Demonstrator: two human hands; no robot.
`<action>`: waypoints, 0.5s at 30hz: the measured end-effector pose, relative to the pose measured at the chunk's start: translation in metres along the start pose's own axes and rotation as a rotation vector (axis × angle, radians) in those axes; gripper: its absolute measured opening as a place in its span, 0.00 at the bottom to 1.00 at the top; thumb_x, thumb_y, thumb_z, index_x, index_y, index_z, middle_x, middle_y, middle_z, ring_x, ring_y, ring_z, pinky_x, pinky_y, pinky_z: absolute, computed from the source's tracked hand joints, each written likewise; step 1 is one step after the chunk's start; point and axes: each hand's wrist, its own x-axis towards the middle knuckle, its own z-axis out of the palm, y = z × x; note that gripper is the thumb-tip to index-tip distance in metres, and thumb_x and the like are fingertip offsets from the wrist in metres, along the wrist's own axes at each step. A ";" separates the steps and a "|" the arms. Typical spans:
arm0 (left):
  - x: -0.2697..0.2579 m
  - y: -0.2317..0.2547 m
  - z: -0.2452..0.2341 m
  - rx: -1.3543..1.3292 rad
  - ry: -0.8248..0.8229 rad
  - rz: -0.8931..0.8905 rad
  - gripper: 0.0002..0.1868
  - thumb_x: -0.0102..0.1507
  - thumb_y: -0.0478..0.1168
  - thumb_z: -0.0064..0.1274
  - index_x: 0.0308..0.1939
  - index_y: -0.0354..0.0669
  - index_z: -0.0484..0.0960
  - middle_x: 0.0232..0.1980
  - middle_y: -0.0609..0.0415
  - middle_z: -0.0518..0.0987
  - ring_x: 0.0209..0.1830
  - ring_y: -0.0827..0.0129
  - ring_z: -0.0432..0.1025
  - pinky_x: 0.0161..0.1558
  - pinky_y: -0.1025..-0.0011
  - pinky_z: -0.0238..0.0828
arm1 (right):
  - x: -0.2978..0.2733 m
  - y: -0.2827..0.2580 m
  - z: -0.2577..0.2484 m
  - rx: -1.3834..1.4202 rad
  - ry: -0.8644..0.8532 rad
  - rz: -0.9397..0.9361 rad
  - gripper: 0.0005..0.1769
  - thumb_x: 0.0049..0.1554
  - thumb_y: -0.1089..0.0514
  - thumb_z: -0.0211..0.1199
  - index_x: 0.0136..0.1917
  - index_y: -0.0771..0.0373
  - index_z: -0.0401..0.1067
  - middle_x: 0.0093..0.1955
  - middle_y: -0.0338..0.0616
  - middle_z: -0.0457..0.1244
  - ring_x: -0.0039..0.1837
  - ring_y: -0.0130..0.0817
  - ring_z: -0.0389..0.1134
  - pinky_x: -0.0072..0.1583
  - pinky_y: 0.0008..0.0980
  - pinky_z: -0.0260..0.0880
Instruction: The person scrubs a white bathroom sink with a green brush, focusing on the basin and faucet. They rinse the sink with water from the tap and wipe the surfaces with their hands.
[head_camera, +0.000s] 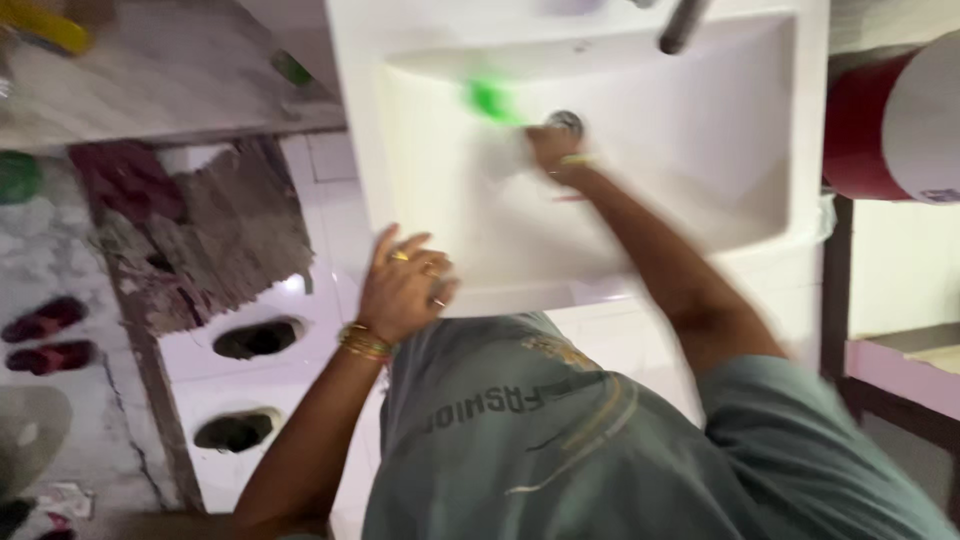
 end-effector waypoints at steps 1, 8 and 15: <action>-0.001 0.008 0.000 -0.025 0.017 -0.033 0.20 0.68 0.55 0.47 0.41 0.48 0.88 0.49 0.57 0.85 0.66 0.61 0.70 0.76 0.48 0.42 | 0.010 -0.029 0.013 0.331 0.027 -0.182 0.20 0.66 0.58 0.43 0.60 0.63 0.75 0.55 0.62 0.69 0.60 0.59 0.70 0.65 0.52 0.67; 0.003 0.016 -0.004 -0.051 0.104 -0.104 0.13 0.66 0.48 0.51 0.39 0.46 0.88 0.46 0.58 0.85 0.67 0.64 0.70 0.79 0.49 0.42 | -0.050 0.131 -0.091 0.033 -0.194 0.256 0.23 0.72 0.49 0.41 0.64 0.58 0.74 0.55 0.58 0.69 0.58 0.58 0.69 0.61 0.53 0.67; 0.004 0.019 -0.002 -0.010 0.095 -0.112 0.14 0.67 0.48 0.51 0.39 0.47 0.88 0.48 0.57 0.85 0.69 0.61 0.69 0.79 0.49 0.40 | -0.078 0.082 -0.042 0.137 -0.209 -0.015 0.25 0.73 0.47 0.38 0.68 0.56 0.73 0.58 0.54 0.70 0.59 0.56 0.70 0.61 0.52 0.68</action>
